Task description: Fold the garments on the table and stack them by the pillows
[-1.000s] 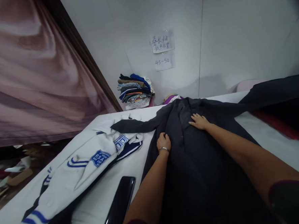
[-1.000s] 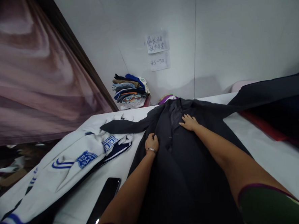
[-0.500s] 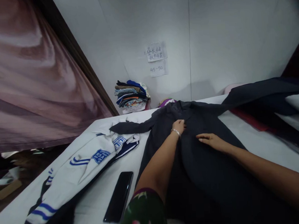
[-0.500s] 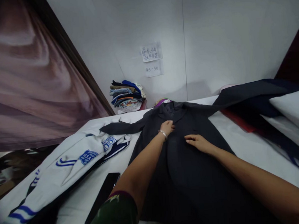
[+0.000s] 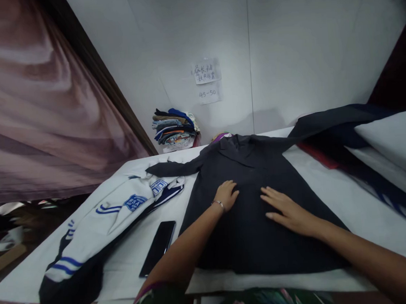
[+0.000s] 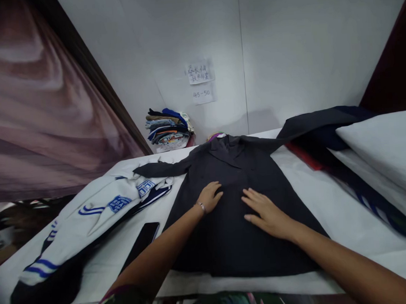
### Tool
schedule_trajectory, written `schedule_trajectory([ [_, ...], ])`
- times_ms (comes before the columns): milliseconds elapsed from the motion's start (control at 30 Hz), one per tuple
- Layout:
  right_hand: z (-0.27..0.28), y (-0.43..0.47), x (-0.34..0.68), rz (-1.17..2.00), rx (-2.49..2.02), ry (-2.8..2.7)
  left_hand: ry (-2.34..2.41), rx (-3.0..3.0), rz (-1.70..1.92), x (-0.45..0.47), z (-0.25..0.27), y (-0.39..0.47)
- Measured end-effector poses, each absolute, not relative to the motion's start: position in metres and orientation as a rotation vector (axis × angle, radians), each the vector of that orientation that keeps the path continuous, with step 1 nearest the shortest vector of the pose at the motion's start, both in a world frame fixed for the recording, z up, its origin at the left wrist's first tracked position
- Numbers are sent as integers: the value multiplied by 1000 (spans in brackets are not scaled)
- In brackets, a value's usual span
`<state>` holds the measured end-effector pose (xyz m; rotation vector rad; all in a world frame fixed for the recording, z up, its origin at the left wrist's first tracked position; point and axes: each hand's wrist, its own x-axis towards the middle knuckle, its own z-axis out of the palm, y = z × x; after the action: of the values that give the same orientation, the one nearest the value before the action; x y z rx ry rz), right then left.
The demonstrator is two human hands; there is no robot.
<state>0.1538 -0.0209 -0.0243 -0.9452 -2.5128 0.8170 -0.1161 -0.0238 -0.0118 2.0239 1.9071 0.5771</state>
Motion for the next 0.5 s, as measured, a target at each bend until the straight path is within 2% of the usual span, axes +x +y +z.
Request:
schedule_trajectory([
  [167,-40,-48,150,740,-952,-2752,2020,2080,172,-143,-26,-92],
  [367,-50,-71,174,626,-1022,-2711,2254,2011,49,-165,-26,-153],
  [500,-52,-94,194,682,-1066,-2658,2416,1931,74,-175,-24,-180],
])
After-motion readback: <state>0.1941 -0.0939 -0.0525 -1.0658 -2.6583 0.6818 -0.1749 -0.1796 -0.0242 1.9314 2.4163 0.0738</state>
